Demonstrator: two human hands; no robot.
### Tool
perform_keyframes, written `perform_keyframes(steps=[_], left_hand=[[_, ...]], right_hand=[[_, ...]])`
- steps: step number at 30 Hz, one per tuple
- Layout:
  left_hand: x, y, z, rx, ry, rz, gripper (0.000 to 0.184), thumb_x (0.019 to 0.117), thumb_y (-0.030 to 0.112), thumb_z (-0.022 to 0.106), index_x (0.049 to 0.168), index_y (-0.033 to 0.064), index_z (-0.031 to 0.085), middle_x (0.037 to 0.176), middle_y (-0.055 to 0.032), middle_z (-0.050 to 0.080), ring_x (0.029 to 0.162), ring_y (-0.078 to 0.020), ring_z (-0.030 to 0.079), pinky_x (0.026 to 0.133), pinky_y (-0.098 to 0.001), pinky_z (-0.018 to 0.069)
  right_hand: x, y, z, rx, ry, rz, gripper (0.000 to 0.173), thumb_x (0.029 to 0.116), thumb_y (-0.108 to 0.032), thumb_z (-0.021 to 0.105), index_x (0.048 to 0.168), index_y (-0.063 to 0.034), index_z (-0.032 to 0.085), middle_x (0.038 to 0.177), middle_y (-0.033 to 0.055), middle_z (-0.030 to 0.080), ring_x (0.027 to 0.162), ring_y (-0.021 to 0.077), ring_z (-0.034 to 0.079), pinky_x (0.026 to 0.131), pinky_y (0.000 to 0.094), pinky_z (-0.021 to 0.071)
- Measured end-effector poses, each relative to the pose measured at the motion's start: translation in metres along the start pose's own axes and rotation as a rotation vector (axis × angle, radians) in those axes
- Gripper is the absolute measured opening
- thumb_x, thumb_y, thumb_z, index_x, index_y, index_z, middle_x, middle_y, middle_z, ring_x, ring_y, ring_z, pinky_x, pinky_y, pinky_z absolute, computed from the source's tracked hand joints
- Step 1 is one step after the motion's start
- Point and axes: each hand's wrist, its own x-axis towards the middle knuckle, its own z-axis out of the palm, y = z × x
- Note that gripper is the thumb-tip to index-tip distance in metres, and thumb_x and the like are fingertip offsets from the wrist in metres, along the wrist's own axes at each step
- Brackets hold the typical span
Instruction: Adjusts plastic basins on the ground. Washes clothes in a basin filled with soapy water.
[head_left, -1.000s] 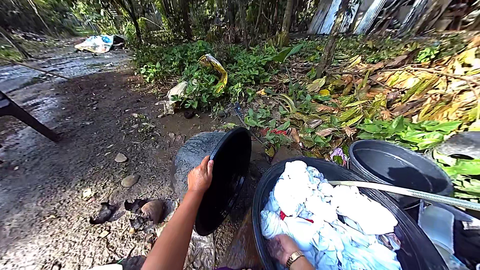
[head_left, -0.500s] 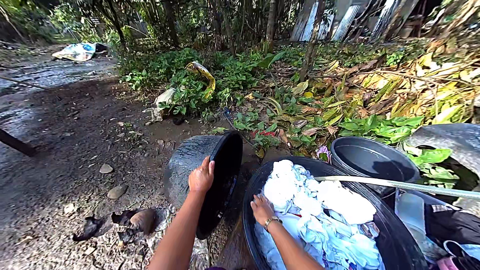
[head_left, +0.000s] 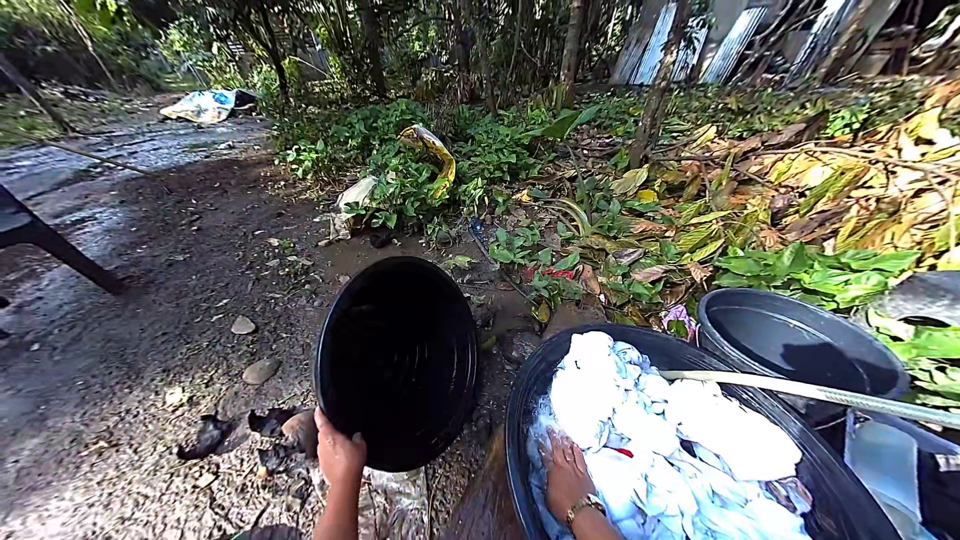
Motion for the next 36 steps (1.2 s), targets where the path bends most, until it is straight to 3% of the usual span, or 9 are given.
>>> perform_keyframes(steps=[8, 12, 15, 16, 18, 25, 28, 32, 36], left_hand=[[0.038, 0.065, -0.055, 0.151, -0.075, 0.080, 0.101, 0.0846, 0.001, 0.070, 0.166, 0.0132, 0.012, 0.151, -0.0294, 0.047, 0.134, -0.0480, 0.053, 0.104, -0.0652, 0.0455], [0.047, 0.108, -0.081, 0.328, -0.180, 0.305, 0.085, 0.0918, 0.006, 0.065, 0.165, 0.0197, 0.024, 0.144, -0.0284, 0.054, 0.124, -0.0502, 0.059, 0.096, -0.0668, 0.0492], [0.044, 0.146, -0.086, 0.369, -0.199, 0.457, 0.071, 0.0966, 0.008, 0.060, 0.162, 0.0201, 0.034, 0.139, -0.0296, 0.057, 0.117, -0.0520, 0.062, 0.092, -0.0681, 0.0496], [0.043, 0.159, -0.087, 0.381, -0.215, 0.492, 0.069, 0.0969, 0.009, 0.059, 0.161, 0.0199, 0.036, 0.138, -0.0300, 0.057, 0.114, -0.0522, 0.063, 0.090, -0.0686, 0.0499], [0.044, 0.184, -0.085, 0.414, -0.248, 0.534, 0.067, 0.0962, 0.009, 0.058, 0.160, 0.0205, 0.040, 0.137, -0.0290, 0.058, 0.111, -0.0502, 0.065, 0.087, -0.0679, 0.0510], [0.073, 0.198, -0.056, 0.436, -0.199, 0.550, 0.051, 0.1014, 0.013, 0.054, 0.152, 0.0111, 0.050, 0.141, -0.0242, 0.057, 0.125, -0.0455, 0.059, 0.095, -0.0645, 0.0509], [0.085, 0.186, -0.056, 0.479, -0.186, 0.523, 0.052, 0.1034, 0.010, 0.052, 0.155, 0.0087, 0.045, 0.144, -0.0247, 0.055, 0.130, -0.0456, 0.056, 0.096, -0.0639, 0.0507], [0.081, 0.183, -0.055, 0.479, -0.201, 0.533, 0.056, 0.1001, 0.006, 0.057, 0.155, 0.0071, 0.044, 0.143, -0.0258, 0.055, 0.129, -0.0465, 0.056, 0.096, -0.0641, 0.0509], [0.068, 0.196, -0.058, 0.507, -0.223, 0.578, 0.059, 0.0987, 0.003, 0.056, 0.156, 0.0064, 0.042, 0.145, -0.0245, 0.054, 0.130, -0.0463, 0.055, 0.096, -0.0625, 0.0516]], right_hand=[[-0.006, 0.005, -0.004, -0.005, -0.009, -0.005, 0.074, 0.0997, -0.020, 0.059, 0.165, -0.0147, 0.024, 0.174, 0.0130, 0.003, 0.160, 0.0367, 0.003, 0.128, 0.0578, 0.0029], [-0.010, 0.005, -0.015, 0.346, 0.057, -0.052, 0.045, 0.1003, -0.011, 0.056, 0.145, -0.0008, 0.057, 0.167, 0.0197, 0.029, 0.158, 0.0343, 0.021, 0.129, 0.0511, 0.0125], [-0.036, -0.006, -0.018, 1.095, 0.327, 0.129, 0.024, 0.1037, -0.006, 0.056, 0.114, 0.0091, 0.071, 0.113, 0.0199, 0.072, 0.105, 0.0231, 0.069, 0.096, 0.0375, 0.0534], [-0.044, -0.009, -0.017, 1.285, 0.307, 0.231, 0.024, 0.1061, -0.008, 0.053, 0.112, 0.0095, 0.068, 0.095, 0.0151, 0.070, 0.081, 0.0172, 0.067, 0.076, 0.0325, 0.0558], [-0.056, -0.004, -0.007, 1.508, 0.126, 0.382, 0.027, 0.1084, -0.012, 0.046, 0.118, 0.0099, 0.060, 0.085, 0.0123, 0.064, 0.066, 0.0158, 0.062, 0.063, 0.0318, 0.0536], [-0.050, 0.011, 0.020, 1.778, 0.013, 0.612, 0.027, 0.1070, -0.010, 0.039, 0.121, 0.0090, 0.052, 0.097, 0.0153, 0.060, 0.082, 0.0201, 0.061, 0.077, 0.0380, 0.0547], [-0.039, -0.031, -0.055, 2.085, 0.113, 0.453, 0.028, 0.1090, -0.016, 0.036, 0.124, 0.0047, 0.048, 0.097, 0.0135, 0.062, 0.080, 0.0191, 0.066, 0.074, 0.0332, 0.0581], [-0.015, -0.104, -0.190, 2.142, 0.129, 0.062, 0.037, 0.1107, -0.011, 0.034, 0.140, 0.0100, 0.042, 0.122, 0.0225, 0.060, 0.102, 0.0245, 0.067, 0.092, 0.0338, 0.0565], [0.004, -0.116, -0.225, 2.162, 0.199, 0.020, 0.040, 0.1110, -0.014, 0.038, 0.145, 0.0066, 0.041, 0.134, 0.0241, 0.056, 0.111, 0.0257, 0.065, 0.095, 0.0325, 0.0542]])
